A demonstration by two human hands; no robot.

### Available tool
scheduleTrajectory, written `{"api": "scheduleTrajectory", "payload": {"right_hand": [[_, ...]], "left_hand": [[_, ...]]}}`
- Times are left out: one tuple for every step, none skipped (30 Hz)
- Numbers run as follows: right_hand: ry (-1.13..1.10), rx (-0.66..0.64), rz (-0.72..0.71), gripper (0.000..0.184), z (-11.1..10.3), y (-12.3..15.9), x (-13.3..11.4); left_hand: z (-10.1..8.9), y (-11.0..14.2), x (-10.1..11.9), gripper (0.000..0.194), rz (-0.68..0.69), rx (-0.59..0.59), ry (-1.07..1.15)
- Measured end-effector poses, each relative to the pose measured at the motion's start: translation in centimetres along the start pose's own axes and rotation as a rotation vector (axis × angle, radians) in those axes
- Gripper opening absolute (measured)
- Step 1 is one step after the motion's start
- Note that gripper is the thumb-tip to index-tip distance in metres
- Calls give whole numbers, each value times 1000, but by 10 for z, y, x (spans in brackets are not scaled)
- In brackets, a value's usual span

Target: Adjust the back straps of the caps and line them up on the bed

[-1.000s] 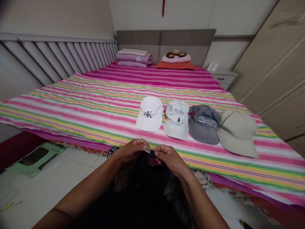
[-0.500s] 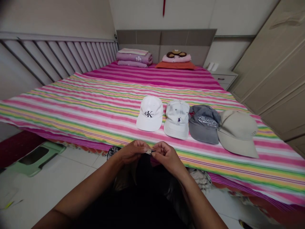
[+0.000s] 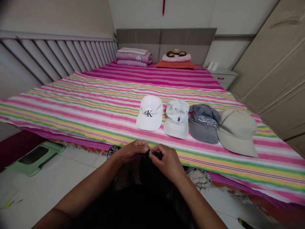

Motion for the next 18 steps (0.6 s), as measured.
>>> {"api": "scheduleTrajectory", "payload": {"right_hand": [[-4,0,6,6,0,0,0],[-10,-2,10,6,-1,-1,0],[-16,-8,10,6,-1,-1,0],[-23,-16,9,6,-1,-1,-1],[-28,-23,7,6,0,-1,-1],[-31,-30,5,7,0,-1,0],[-33,-37,4,7,0,-1,0],[-32,-43,2,7,0,-1,0],[-29,-47,0,7,0,-1,1],[-24,-50,-2,7,0,-1,1],[-20,-52,-4,6,-1,-1,1],[-18,-55,-5,6,-1,-1,1],[-19,-57,-4,6,-1,-1,0],[-23,-58,-2,5,-1,-1,-1],[-32,-60,2,5,-1,-2,-2],[-48,-63,10,5,-1,-2,-2],[-76,-68,25,6,-1,-3,-1],[-120,-77,49,6,0,-3,0]], "left_hand": [[0,0,0,27,9,1,7],[1,-1,1,26,14,0,14],[1,-1,1,25,17,0,21],[2,-1,1,25,21,2,27],[3,-1,1,25,23,6,32],[3,-1,1,25,23,13,32],[4,-1,2,25,23,24,30],[5,-1,2,25,25,34,29],[5,-1,3,25,28,41,29],[6,0,3,25,31,46,30],[6,0,4,25,34,50,31],[6,0,4,25,37,53,31],[6,-1,4,25,39,57,31],[6,-1,4,25,39,62,29],[6,-1,4,25,39,69,26],[6,-1,3,26,39,76,24],[5,-2,3,26,41,85,24],[5,-2,3,26,42,93,24]]}}
Point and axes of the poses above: each hand's wrist, its own y-axis away from the middle knuckle, its own z-axis out of the palm, x = y × z, the point moved 3 cm from there along -y, towards the middle knuckle, and after that the axes turned 2 degrees about x, right-handed, at the moved point
